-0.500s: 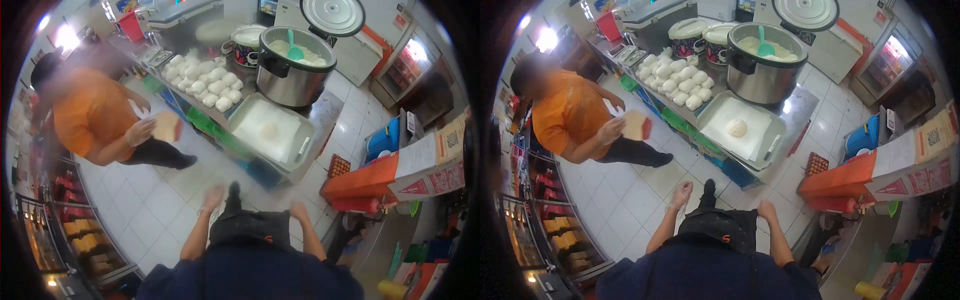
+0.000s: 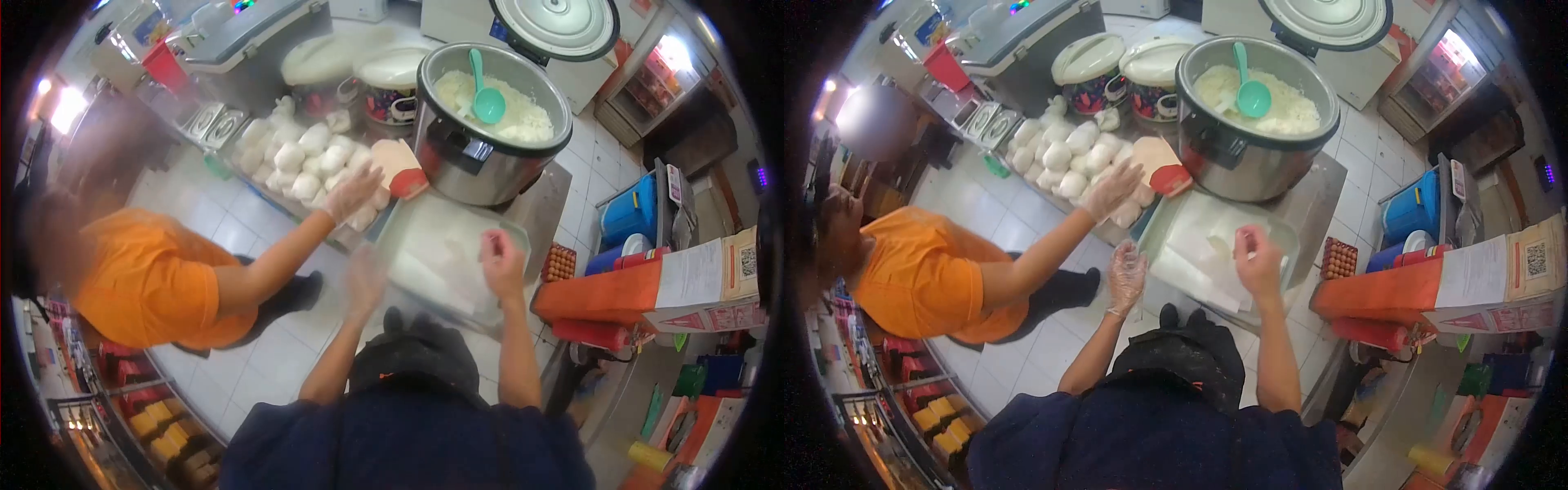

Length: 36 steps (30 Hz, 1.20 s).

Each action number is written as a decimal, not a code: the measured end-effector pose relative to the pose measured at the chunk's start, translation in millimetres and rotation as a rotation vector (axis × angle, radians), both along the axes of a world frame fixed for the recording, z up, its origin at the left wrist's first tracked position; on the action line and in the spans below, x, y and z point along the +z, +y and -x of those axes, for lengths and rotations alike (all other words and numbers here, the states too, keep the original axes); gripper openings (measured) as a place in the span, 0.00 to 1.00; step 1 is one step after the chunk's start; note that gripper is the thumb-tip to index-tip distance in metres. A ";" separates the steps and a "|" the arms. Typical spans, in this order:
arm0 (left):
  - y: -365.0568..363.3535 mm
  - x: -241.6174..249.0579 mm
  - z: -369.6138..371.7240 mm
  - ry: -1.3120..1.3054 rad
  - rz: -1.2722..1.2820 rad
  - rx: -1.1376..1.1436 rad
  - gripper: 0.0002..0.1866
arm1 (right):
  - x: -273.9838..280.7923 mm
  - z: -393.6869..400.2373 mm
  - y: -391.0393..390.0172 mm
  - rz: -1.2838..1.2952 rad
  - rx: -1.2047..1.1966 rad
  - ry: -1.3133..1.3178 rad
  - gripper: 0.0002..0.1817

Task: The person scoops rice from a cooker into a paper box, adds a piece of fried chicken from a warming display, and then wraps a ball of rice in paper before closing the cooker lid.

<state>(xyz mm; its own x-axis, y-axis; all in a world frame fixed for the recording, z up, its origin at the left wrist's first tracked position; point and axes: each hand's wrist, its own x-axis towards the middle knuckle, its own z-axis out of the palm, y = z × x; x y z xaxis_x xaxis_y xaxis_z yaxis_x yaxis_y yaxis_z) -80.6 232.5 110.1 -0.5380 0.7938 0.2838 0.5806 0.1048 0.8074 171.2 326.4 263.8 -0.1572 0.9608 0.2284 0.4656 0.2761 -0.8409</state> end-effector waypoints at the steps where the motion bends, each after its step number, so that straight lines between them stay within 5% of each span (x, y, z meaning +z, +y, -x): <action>1: 16.5 14.3 -1.1 0.093 -0.035 -0.023 0.23 | 21.6 -4.3 19.0 -0.088 -0.027 0.002 0.08; 4: 65.6 33.9 -7.7 0.121 -0.044 -0.033 0.28 | 92.4 -8.3 100.1 -0.256 -0.056 0.019 0.08; 7: 109.4 24.7 -16.8 0.075 -0.053 0.069 0.37 | 128.2 0.9 210.1 -0.591 0.079 -0.292 0.07; 10: 139.3 46.2 -25.6 0.008 -0.026 0.103 0.42 | 120.8 15.8 317.9 -0.674 0.295 -0.870 0.11; 14: 182.1 73.8 -34.8 0.229 0.232 0.123 0.47 | 96.9 45.9 399.0 -1.117 0.520 -1.050 0.13; 17: 206.0 55.3 -59.0 0.230 0.011 0.347 0.50 | 65.8 63.0 436.8 -1.442 0.696 -1.236 0.15; 21: 227.9 34.3 -55.4 -0.111 0.147 0.315 0.49 | 94.6 71.0 423.4 -1.099 0.865 -1.550 0.14; 23: 225.8 7.1 -57.6 0.167 0.197 0.351 0.44 | 116.2 65.2 410.0 -0.504 0.723 -1.914 0.10; 26: 228.2 11.9 -61.5 0.466 0.064 0.478 0.37 | 125.4 17.1 409.6 -0.562 0.434 -1.616 0.08; 28: 237.1 15.7 -62.8 0.041 -0.048 0.559 0.36 | 133.4 18.4 399.9 -0.572 0.317 -1.597 0.07; 30: 229.3 39.9 -51.5 0.145 -0.218 0.500 0.39 | 122.5 17.0 398.8 -0.556 0.199 -1.565 0.07; 33: 206.0 60.7 -40.2 -0.043 -0.278 0.378 0.40 | 96.9 8.7 405.4 -0.733 0.128 -1.705 0.07; 36: 169.0 48.2 -15.5 -0.268 -0.370 0.335 0.42 | 112.9 -0.2 388.3 -0.477 0.338 -1.632 0.07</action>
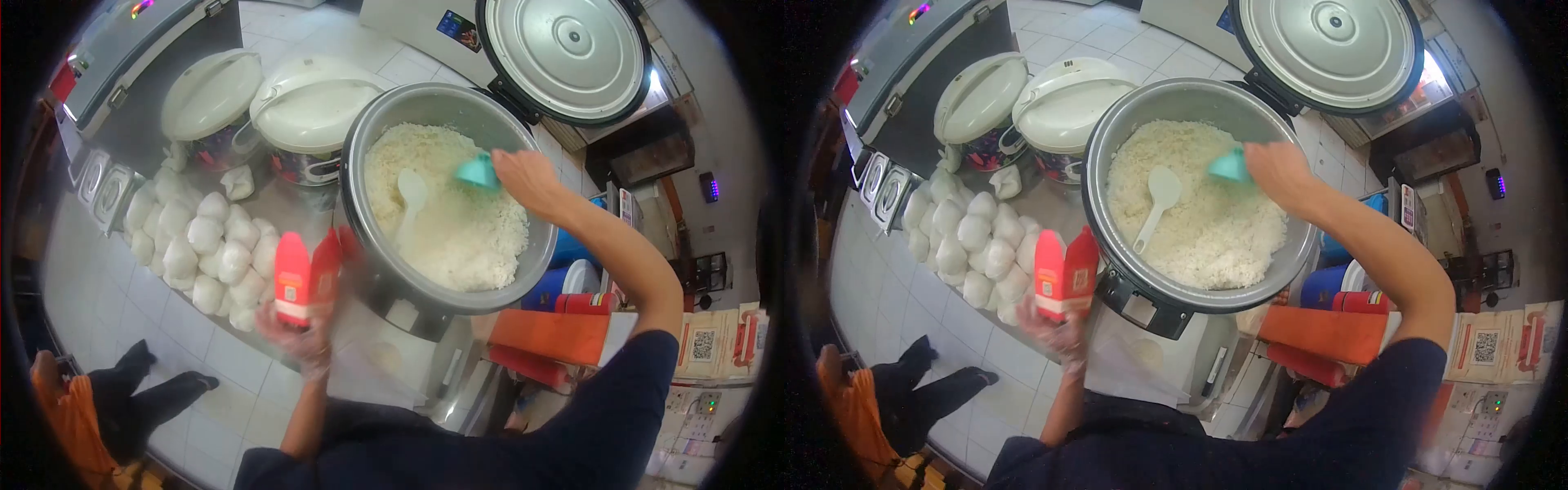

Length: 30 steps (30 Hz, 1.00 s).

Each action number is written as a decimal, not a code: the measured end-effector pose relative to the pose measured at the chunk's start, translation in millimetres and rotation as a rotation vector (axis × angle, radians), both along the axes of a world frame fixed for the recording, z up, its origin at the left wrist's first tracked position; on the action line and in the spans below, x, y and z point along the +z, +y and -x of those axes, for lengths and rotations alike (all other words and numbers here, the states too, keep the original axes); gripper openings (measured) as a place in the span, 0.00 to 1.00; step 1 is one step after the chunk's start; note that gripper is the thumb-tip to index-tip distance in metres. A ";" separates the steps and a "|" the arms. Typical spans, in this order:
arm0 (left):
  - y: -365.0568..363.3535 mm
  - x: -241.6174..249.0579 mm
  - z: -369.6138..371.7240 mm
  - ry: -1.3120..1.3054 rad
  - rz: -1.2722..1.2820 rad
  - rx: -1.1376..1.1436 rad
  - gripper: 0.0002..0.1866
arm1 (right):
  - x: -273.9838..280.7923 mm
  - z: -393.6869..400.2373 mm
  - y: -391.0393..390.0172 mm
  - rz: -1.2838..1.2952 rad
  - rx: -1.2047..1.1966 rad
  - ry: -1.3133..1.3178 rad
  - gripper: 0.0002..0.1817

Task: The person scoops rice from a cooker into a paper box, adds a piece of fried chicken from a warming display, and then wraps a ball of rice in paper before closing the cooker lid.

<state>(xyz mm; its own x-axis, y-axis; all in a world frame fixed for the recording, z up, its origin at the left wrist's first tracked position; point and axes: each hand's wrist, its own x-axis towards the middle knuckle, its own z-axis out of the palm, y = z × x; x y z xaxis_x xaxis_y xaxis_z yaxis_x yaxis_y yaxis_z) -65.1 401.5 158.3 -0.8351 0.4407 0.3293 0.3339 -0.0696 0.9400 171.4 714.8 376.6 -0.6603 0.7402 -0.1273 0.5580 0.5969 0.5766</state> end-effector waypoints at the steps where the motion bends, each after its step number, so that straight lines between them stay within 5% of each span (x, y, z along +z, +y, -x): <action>1: -11.3 -5.3 6.0 -0.076 -0.038 -0.001 0.44 | 23.9 0.5 -14.6 0.106 -0.010 -0.064 0.07; 4: -36.9 22.8 18.9 -0.474 -0.092 -0.092 0.42 | 78.4 5.4 -60.2 0.285 -0.116 -0.214 0.07; 9: -54.2 48.9 20.6 -1.227 -0.410 -0.347 0.40 | 86.1 -2.4 -78.6 0.585 -0.332 -0.295 0.16; 12: -69.4 15.8 15.4 -1.295 -0.500 -0.639 0.43 | 76.5 2.2 -75.0 0.768 -0.356 -0.315 0.18; 18: -50.2 24.2 -42.7 -1.571 -0.609 -0.713 0.49 | 75.7 3.9 -81.5 0.799 -0.371 -0.271 0.19; 20: -46.8 16.1 -59.4 -1.288 -0.136 -0.450 0.46 | 78.6 7.3 -86.7 0.740 -0.332 -0.194 0.18; 21: -50.0 41.0 -66.1 -0.365 0.147 -0.405 0.33 | 77.7 9.5 -86.6 0.749 -0.338 -0.192 0.18; 22: -65.5 38.4 -75.1 -0.095 0.161 -0.456 0.25 | 74.4 10.0 -87.5 0.723 -0.322 -0.182 0.18; 25: -41.0 69.2 -93.8 0.430 -0.292 -1.184 0.26 | 61.6 1.2 -80.8 0.722 -0.281 -0.224 0.16; 26: -27.7 82.2 -122.5 0.648 -0.053 -1.499 0.24 | 61.0 1.1 -78.7 0.719 -0.281 -0.234 0.16; 27: -8.3 109.4 -138.8 0.737 0.001 -1.515 0.23 | 60.2 3.1 -82.1 0.709 -0.276 -0.228 0.15; 28: -6.1 66.5 -174.6 0.022 -0.002 -1.685 0.25 | 60.4 4.0 -86.1 0.698 -0.293 -0.205 0.15; 30: 8.2 9.4 -205.2 -0.701 0.002 -1.734 0.26 | 66.1 4.8 -92.6 0.642 -0.293 -0.190 0.15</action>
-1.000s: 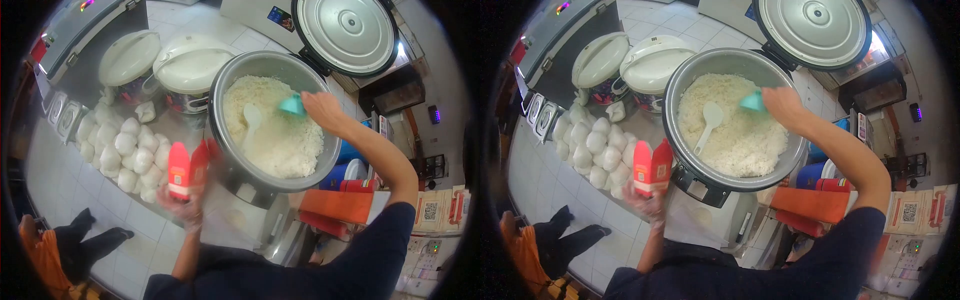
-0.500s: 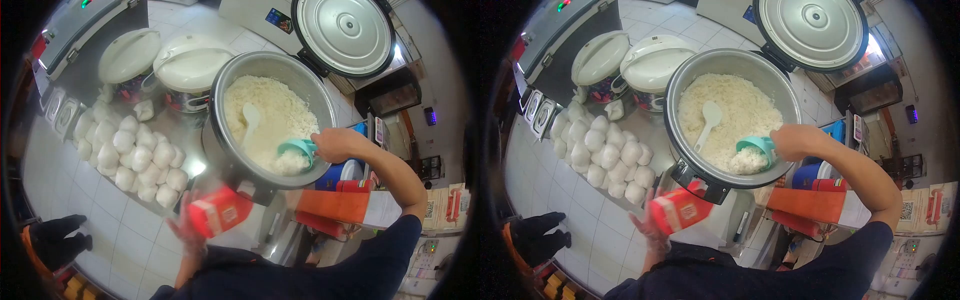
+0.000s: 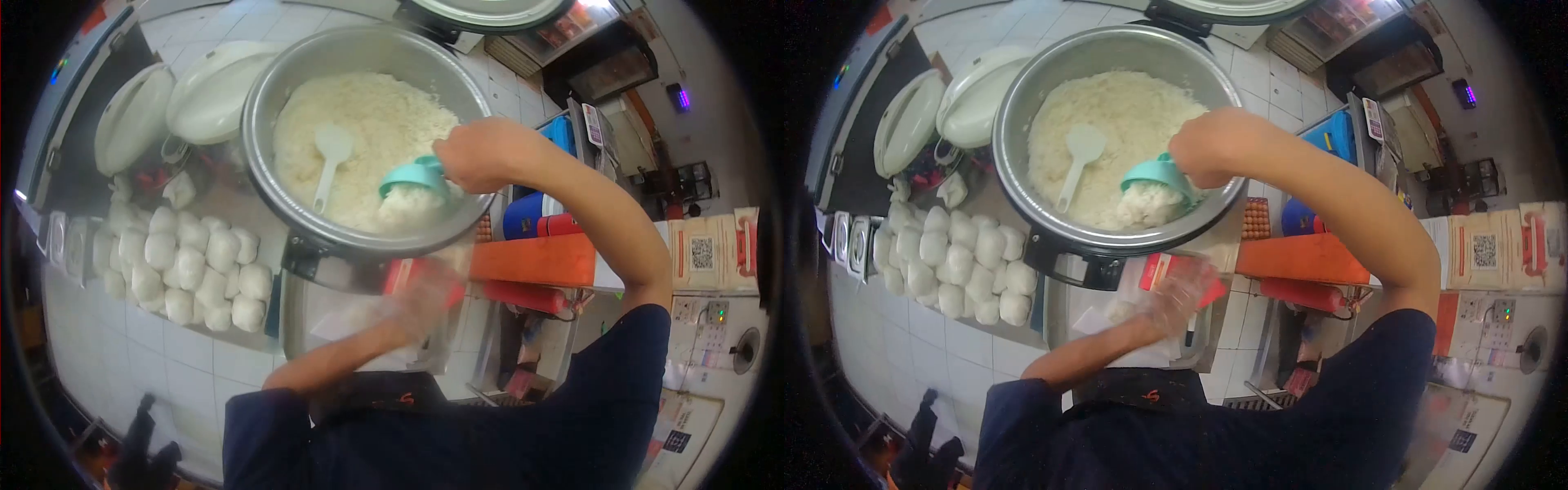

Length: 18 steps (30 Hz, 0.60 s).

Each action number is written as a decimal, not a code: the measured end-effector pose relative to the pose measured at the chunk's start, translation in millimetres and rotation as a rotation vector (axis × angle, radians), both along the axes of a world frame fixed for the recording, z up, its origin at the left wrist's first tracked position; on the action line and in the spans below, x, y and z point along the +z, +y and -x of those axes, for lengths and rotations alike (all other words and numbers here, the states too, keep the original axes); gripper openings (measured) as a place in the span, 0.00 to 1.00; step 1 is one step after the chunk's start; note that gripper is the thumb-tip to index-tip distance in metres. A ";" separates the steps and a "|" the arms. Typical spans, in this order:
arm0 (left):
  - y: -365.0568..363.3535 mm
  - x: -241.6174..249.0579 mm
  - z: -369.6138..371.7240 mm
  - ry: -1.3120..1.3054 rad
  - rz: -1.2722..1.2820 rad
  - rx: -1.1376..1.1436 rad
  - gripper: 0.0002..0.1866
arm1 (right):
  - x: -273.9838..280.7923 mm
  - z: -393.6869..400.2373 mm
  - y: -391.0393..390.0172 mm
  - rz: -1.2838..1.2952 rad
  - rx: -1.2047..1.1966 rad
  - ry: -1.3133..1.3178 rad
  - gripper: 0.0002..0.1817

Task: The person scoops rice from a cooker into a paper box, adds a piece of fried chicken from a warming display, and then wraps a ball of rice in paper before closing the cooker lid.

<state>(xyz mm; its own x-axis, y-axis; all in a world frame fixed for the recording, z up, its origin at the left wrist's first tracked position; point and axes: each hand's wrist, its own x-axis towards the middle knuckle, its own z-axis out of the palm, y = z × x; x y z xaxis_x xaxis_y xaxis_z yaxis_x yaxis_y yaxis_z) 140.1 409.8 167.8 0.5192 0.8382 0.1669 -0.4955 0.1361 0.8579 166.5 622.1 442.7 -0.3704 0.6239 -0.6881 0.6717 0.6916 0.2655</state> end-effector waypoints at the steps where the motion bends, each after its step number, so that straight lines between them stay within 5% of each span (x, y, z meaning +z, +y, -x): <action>1: 15.5 -8.1 7.4 0.725 -0.573 0.085 0.28 | 0.6 0.6 -0.4 -0.013 -0.013 0.006 0.15; 2: 31.6 -12.5 15.2 1.447 -1.161 0.182 0.30 | -0.4 0.9 1.3 -0.002 -0.002 0.008 0.15; 6: 43.8 0.4 34.5 1.514 -1.100 -0.125 0.32 | -22.7 -9.3 25.2 0.141 -0.077 -0.019 0.14; 8: 38.8 4.0 44.1 1.263 -1.155 0.361 0.27 | -21.3 -10.6 31.7 0.177 -0.038 0.020 0.14; 9: 36.1 29.7 57.1 1.291 -1.168 0.311 0.27 | -11.5 -7.9 23.7 0.194 0.024 0.027 0.14; 11: 29.8 75.3 74.7 1.122 -0.884 0.082 0.35 | -6.5 -10.6 9.1 0.148 0.073 0.108 0.14; 13: 6.6 61.9 99.9 0.792 -0.783 0.257 0.41 | -7.7 -10.2 8.1 0.075 0.071 0.188 0.14; 17: -28.7 92.0 171.5 0.788 -0.069 -0.008 0.53 | -17.9 -14.3 43.1 0.288 0.162 0.219 0.14; 18: -40.6 82.4 182.9 0.782 -0.066 0.005 0.53 | -23.4 -19.2 56.4 0.428 0.220 0.292 0.15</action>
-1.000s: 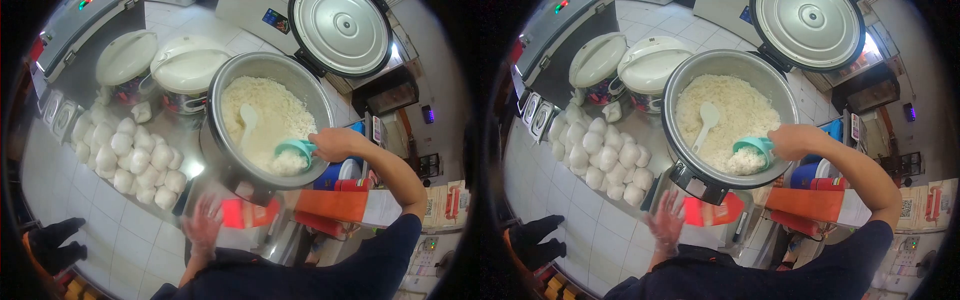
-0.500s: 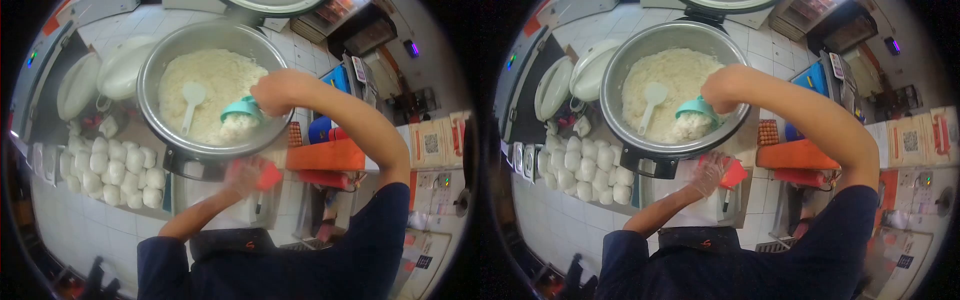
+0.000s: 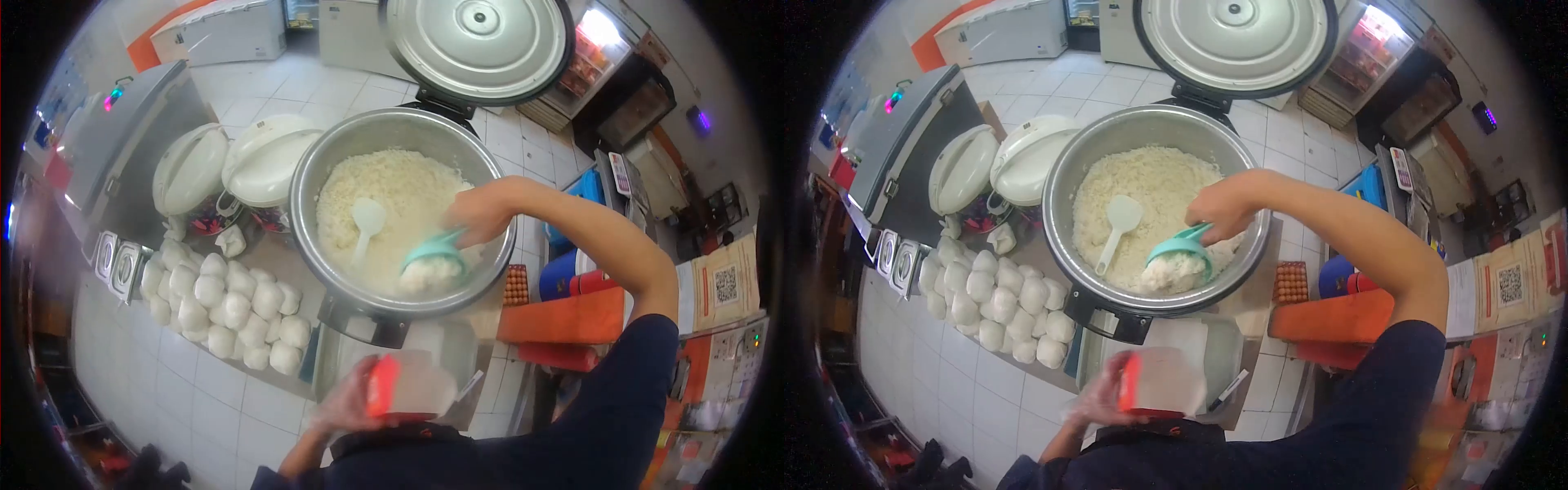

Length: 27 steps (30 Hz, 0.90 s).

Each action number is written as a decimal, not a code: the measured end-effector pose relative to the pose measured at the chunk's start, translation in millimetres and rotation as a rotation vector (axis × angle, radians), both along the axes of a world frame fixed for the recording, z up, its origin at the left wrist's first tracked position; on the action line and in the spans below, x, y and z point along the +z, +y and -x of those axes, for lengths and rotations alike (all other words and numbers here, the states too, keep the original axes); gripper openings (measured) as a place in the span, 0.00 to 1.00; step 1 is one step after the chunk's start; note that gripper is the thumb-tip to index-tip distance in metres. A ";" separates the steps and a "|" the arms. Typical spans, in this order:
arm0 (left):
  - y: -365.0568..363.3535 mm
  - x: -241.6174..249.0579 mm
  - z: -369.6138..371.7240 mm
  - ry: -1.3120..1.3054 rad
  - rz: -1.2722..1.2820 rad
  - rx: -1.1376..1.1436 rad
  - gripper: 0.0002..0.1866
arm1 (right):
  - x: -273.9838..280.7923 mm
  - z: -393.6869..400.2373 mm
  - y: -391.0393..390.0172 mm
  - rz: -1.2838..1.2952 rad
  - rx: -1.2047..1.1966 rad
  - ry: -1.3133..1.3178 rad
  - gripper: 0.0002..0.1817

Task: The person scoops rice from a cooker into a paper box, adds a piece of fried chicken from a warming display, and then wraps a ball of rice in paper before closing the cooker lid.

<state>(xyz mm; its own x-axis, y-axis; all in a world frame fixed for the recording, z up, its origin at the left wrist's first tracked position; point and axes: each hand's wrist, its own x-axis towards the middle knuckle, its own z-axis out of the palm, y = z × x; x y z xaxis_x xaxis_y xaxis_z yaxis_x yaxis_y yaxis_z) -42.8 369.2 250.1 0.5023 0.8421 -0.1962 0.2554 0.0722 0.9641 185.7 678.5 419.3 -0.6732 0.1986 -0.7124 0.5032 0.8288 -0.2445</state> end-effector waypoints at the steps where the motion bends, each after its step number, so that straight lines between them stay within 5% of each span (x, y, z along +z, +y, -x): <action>1: -13.2 -12.3 9.7 -0.212 0.001 0.165 0.55 | 2.1 -2.1 7.7 -0.001 0.016 -0.006 0.15; 2: -23.0 -21.2 20.3 -0.424 -0.001 0.332 0.57 | 4.7 -4.3 15.2 0.136 -0.119 -0.083 0.15; 4: -37.4 -12.6 48.3 -0.452 0.087 0.392 0.59 | 12.8 -15.7 27.9 0.260 -0.235 -0.174 0.16; 7: -66.2 -30.6 82.5 -0.758 0.283 0.488 0.60 | 19.8 -21.9 21.5 0.227 -0.393 0.099 0.15; 9: -80.2 -41.3 93.0 -0.828 0.320 0.472 0.59 | 23.3 -9.8 -17.6 -0.488 -0.358 0.210 0.17; 12: -76.7 -53.2 102.2 -1.014 0.377 0.316 0.57 | -6.5 -2.1 -70.4 -0.681 -0.194 0.145 0.17; 14: -60.7 -60.9 99.4 -1.080 0.389 0.256 0.56 | -0.4 -1.9 -69.8 -0.650 -0.312 0.186 0.15; 17: -35.7 -56.3 82.0 -1.101 0.018 -0.060 0.50 | 10.3 -1.3 -45.3 -0.660 -0.484 0.156 0.15; 20: -36.6 -34.3 57.6 -1.254 0.156 0.040 0.43 | -13.8 -10.5 -23.7 -0.440 -0.456 0.086 0.15; 23: -42.6 -6.1 33.7 -1.401 0.358 0.092 0.37 | -31.7 -10.6 -5.7 -0.310 -0.276 0.290 0.15; 24: -43.5 14.1 25.9 -1.428 0.417 0.215 0.22 | -28.2 -2.2 -8.5 -0.219 -0.287 0.285 0.15; 26: -47.3 10.5 26.4 -1.448 0.457 0.342 0.09 | -18.3 14.4 -13.3 -0.136 -0.285 0.289 0.14; 27: -52.7 -4.3 31.1 -1.161 0.420 0.343 0.19 | -12.9 22.0 -18.2 -0.095 -0.266 0.244 0.14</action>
<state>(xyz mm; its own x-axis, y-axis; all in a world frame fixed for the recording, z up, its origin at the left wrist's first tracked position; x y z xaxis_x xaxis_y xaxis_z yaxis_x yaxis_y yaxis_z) -73.9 316.4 245.8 0.3276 0.9421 -0.0720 -0.8083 0.3189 0.4949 163.8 660.4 406.3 -0.7368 0.4469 -0.5074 0.6405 0.7018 -0.3118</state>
